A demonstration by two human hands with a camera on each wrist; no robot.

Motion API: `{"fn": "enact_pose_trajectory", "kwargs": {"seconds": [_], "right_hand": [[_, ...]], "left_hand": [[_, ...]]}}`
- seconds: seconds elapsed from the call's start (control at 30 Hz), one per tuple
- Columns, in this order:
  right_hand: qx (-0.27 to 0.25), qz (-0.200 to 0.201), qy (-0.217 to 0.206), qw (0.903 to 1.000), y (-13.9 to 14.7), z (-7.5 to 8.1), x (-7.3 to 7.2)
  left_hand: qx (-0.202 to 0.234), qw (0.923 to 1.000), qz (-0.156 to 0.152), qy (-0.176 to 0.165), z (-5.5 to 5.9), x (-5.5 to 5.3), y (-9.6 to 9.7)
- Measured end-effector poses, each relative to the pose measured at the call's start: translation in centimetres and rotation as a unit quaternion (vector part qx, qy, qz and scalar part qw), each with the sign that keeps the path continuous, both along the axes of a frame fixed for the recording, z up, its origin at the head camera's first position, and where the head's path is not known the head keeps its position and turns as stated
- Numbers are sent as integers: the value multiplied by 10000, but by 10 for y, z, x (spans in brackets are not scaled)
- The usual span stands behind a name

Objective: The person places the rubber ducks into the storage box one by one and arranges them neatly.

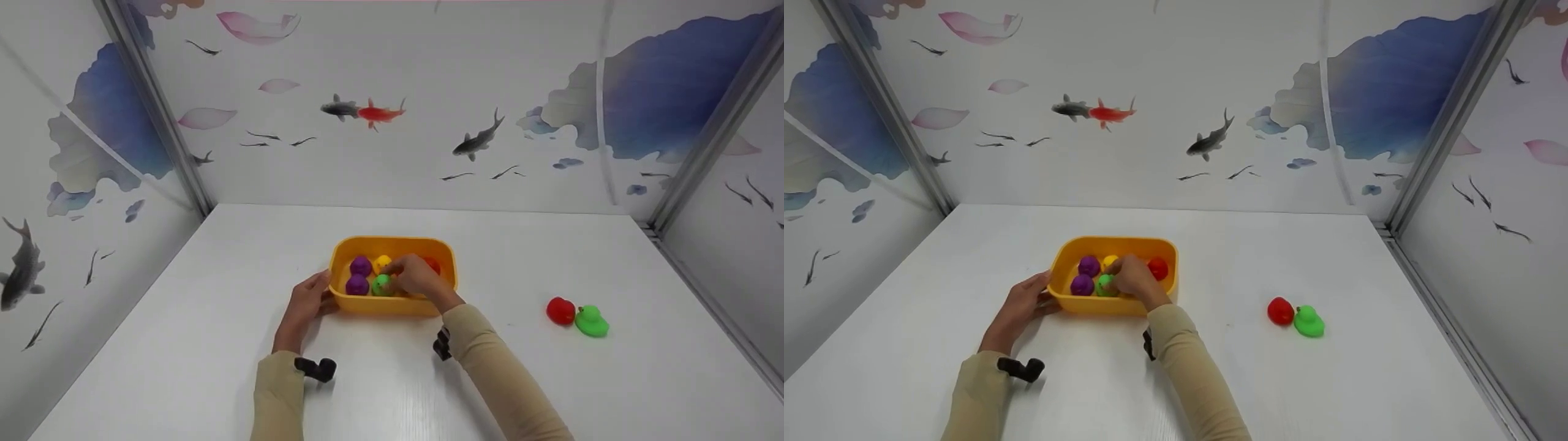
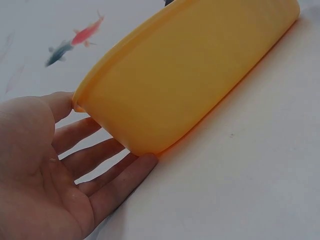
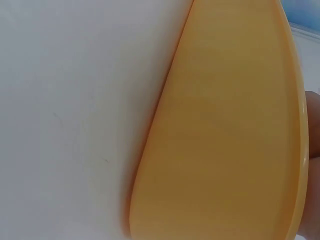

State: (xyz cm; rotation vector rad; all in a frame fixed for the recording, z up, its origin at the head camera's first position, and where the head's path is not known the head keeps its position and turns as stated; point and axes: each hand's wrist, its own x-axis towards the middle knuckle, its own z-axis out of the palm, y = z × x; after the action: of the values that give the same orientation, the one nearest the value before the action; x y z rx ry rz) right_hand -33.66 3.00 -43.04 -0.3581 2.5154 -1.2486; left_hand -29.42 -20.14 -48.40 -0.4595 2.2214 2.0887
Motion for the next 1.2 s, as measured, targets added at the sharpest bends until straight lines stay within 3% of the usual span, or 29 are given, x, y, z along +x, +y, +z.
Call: {"fn": "enact_pose_trajectory", "kwargs": {"seconds": [0.5,0.77,1.0,1.2], "right_hand": [[-1,-212,78,9997,-3,0,-1],[142,187,421,9988,-1,-3,-3],[393,379,675,9962,12,4,-3],[-56,738,762,9943,42,19,5]], "left_hand": [[4,10000,2,30,0,-1,-1],[46,10000,-20,55,2,0,0],[47,10000,-60,39,1,-1,1],[11,10000,-79,-10,1,0,0]]}}
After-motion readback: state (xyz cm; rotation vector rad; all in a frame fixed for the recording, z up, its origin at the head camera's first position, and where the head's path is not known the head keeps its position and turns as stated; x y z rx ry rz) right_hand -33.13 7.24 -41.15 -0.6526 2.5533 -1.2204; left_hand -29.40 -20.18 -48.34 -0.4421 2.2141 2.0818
